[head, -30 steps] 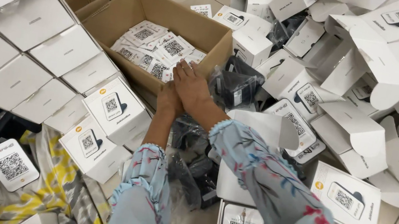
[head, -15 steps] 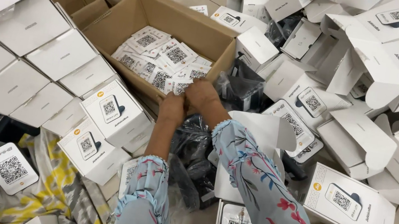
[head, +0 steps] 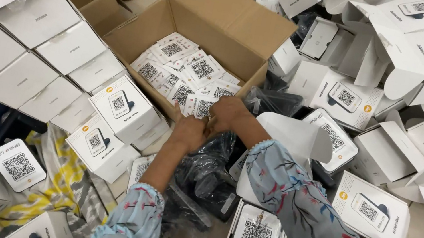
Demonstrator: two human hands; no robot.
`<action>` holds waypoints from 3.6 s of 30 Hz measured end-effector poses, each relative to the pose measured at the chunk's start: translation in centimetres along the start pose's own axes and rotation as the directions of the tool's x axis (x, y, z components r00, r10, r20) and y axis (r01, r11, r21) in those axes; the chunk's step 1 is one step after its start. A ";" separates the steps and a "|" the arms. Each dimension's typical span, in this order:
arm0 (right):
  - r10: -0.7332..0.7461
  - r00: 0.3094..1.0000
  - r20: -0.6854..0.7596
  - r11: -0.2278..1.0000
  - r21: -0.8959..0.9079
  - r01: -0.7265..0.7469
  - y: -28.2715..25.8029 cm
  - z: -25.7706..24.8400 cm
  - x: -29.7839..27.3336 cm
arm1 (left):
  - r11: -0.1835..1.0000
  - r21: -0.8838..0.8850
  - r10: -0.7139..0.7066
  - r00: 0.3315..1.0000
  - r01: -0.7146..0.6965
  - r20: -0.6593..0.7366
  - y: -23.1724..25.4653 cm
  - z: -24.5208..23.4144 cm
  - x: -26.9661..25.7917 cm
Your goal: The person unpacks electronic devices from many product boxes spread across the floor.
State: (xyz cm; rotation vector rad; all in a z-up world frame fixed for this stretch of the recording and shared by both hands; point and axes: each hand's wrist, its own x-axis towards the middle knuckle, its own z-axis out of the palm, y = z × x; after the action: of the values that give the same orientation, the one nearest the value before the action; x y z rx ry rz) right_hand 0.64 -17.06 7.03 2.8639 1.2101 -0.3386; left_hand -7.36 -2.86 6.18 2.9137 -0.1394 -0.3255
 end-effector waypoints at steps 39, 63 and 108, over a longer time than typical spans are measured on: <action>0.357 0.932 0.061 0.933 -0.072 -0.353 -2.7 3.9 5.2 | 0.777 -0.590 -0.417 0.522 -0.220 -0.744 0.9 -1.9 2.1; 0.693 0.694 -0.193 0.617 0.657 -0.434 -16.3 15.3 -34.5 | 0.890 -0.434 0.088 0.986 -0.141 -0.139 11.3 15.1 -22.5; 0.730 0.671 0.127 -0.253 0.963 0.092 -8.5 15.0 -32.0 | 0.104 -0.985 0.033 0.989 0.138 0.142 6.5 16.1 -16.0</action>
State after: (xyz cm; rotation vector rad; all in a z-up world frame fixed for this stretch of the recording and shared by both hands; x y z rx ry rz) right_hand -29.95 -35.15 -0.45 4.6829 -0.9862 -0.6148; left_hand -26.99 -10.42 -4.48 1.4468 0.1484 -0.3964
